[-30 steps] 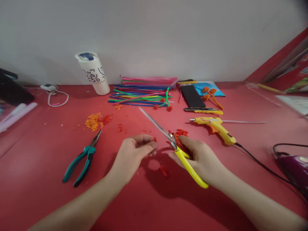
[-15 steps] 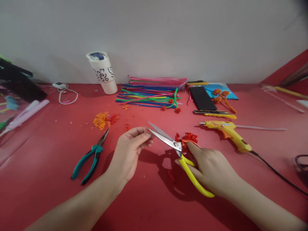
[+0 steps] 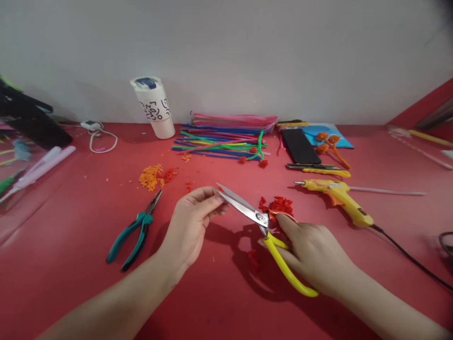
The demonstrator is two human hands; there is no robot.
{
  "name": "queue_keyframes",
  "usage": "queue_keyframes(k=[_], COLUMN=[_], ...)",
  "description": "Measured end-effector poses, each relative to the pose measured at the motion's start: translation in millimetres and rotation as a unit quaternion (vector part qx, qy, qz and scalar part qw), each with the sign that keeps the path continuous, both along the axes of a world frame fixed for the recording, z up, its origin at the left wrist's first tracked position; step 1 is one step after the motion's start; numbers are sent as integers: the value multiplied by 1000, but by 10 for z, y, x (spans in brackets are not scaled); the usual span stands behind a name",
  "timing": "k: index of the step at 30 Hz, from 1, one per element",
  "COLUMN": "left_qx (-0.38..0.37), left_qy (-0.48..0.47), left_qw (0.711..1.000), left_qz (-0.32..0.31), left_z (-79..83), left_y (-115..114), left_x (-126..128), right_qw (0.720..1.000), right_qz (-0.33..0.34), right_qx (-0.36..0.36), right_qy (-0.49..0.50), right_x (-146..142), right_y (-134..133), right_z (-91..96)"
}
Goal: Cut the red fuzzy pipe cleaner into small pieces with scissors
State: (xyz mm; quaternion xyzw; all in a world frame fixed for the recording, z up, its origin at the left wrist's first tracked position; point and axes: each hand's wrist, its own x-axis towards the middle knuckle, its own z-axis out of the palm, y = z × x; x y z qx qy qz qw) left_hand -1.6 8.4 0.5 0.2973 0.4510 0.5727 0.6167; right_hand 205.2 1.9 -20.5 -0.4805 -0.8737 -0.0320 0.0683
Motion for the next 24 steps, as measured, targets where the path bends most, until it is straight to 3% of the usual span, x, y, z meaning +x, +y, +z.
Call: queue_keyframes(k=[24], left_qx=[12], left_qy=[-5], left_qw=[1000], left_qz=[7], left_z=[-14], left_y=[2], left_x=[-3], right_qw=[1000], right_qz=[3], right_qx=[13], right_qy=[10], right_x=[-15], right_y=[-4], right_z=[2])
